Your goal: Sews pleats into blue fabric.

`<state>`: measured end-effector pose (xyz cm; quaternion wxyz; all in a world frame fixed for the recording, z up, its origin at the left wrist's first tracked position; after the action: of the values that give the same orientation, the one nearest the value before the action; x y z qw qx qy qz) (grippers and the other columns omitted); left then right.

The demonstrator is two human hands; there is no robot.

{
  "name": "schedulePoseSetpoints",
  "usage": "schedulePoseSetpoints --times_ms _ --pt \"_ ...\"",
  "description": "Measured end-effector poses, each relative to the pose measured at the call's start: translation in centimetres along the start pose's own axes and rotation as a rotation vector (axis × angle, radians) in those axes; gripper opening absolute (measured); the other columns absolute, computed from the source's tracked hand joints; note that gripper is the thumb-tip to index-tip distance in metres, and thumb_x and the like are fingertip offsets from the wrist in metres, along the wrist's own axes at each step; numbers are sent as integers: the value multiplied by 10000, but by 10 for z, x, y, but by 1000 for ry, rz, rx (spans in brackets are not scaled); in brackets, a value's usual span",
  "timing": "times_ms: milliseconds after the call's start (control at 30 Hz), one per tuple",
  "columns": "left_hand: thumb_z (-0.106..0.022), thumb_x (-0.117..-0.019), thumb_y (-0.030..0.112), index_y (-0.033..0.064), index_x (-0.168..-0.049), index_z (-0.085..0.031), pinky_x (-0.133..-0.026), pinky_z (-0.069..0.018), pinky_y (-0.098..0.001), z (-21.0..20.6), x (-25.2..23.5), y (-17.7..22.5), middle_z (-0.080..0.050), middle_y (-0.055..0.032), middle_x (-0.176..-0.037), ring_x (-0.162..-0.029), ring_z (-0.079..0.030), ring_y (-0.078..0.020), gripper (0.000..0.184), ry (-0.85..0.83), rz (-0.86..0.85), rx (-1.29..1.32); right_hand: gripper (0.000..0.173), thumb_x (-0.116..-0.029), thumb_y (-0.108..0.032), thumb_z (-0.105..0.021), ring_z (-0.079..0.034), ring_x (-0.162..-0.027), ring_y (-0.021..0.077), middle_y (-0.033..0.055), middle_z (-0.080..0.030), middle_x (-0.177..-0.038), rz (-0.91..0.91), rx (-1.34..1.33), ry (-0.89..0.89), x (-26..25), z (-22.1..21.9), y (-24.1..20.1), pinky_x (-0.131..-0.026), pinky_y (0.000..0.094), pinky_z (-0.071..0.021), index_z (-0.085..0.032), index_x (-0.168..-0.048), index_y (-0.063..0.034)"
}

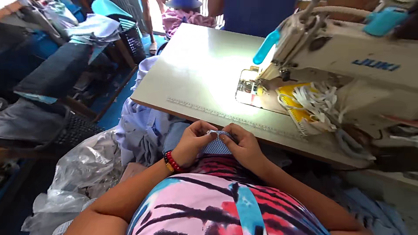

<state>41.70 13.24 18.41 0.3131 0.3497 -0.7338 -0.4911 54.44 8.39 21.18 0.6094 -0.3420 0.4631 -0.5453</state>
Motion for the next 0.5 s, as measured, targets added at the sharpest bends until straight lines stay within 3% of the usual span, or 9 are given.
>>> schedulePoseSetpoints --times_ms 200,500 --pt "-661 -933 -17 75 -1022 -666 -799 -578 -291 -1 0 -7 -704 -13 -875 -819 -678 -88 128 15 49 57 173 -974 -198 -652 -681 -879 44 23 -741 -921 160 244 139 6 13 -15 -807 216 -557 -774 -998 -77" --pt "-509 -1013 27 81 -1069 -689 -765 -566 -241 -5 0 -7 -708 -13 -949 -807 -660 -63 197 25 80 51 219 -991 -107 -617 -677 -844 94 76 -729 -908 388 385 208 21 18 -29 -764 207 -553 -808 -1097 -102"
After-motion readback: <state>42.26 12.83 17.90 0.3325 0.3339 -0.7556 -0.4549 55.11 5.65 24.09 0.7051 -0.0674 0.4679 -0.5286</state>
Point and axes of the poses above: each hand's wrist, its own x-axis away from the middle knuckle, its own z-axis out of the back of the hand, y = z × x, the point moved 10 cm from there along -x, towards the middle knuckle
